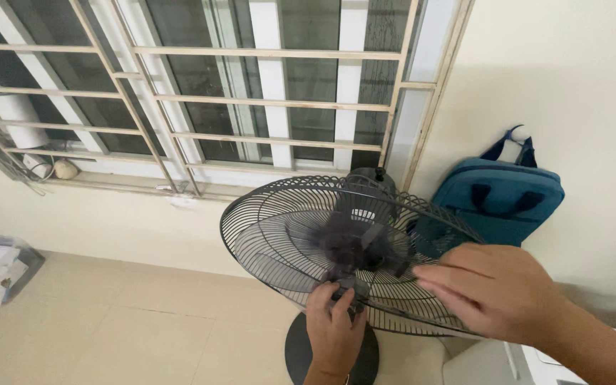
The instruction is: The person assembles a standing fan by attaching the fan blades to the motor hub, securing them with a nut, and then fitting the front protective cage. The person uses their hands to align and tighten the components.
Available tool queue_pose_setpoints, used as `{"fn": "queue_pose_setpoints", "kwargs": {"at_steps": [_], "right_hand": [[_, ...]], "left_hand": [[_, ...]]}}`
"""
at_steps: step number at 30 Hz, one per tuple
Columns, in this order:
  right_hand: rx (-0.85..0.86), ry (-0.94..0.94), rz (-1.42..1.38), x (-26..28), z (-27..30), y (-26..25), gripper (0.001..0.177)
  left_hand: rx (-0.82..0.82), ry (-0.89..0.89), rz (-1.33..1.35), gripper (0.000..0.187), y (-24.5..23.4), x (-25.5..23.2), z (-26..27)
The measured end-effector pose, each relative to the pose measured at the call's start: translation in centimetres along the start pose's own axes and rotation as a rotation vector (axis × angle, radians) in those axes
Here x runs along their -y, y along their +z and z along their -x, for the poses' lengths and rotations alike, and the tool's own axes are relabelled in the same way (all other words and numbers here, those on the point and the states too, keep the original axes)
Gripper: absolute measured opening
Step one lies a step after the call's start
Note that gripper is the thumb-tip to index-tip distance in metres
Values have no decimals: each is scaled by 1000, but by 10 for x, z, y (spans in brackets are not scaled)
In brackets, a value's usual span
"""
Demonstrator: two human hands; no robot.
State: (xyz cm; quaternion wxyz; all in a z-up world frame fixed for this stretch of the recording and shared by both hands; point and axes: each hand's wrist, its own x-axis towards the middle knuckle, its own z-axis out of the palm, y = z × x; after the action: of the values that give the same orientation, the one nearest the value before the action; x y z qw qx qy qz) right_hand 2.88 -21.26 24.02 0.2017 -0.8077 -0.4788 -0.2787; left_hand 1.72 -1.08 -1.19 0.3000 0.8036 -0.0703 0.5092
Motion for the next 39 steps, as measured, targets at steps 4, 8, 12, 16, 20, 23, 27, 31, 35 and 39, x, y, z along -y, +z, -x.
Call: {"fn": "queue_pose_setpoints", "kwargs": {"at_steps": [4, 8, 12, 16, 20, 23, 27, 31, 35, 39], "right_hand": [[-343, -59, 377, 2, -13, -6, 38], [-195, 108, 137, -5, -26, 5, 56], [52, 365, 39, -16, -26, 10, 62], [15, 275, 15, -18, -23, 11, 62], [68, 360, 19, -17, -23, 11, 62], [15, 287, 19, -17, -22, 11, 60], [-59, 166, 58, -20, -19, 12, 56], [24, 256, 104, -23, -18, 11, 56], [-38, 176, 85, -21, -18, 10, 50], [-57, 147, 62, -21, -17, 9, 50]], "left_hand": [[-11, 11, -15, 63, 0, -2, -1], [-17, 6, -26, 62, 0, -3, -3], [12, -14, 13, 63, -5, -2, -7], [16, -5, -21, 62, -3, -3, -11], [9, 24, 6, 61, 1, -1, -14], [10, 8, -37, 62, 1, -4, -13], [-37, 43, -17, 60, 0, -4, -19], [-26, 64, -7, 58, -2, -5, -23], [-37, 95, 19, 55, -3, -3, -27], [-52, 93, -12, 55, -5, -8, -26]]}}
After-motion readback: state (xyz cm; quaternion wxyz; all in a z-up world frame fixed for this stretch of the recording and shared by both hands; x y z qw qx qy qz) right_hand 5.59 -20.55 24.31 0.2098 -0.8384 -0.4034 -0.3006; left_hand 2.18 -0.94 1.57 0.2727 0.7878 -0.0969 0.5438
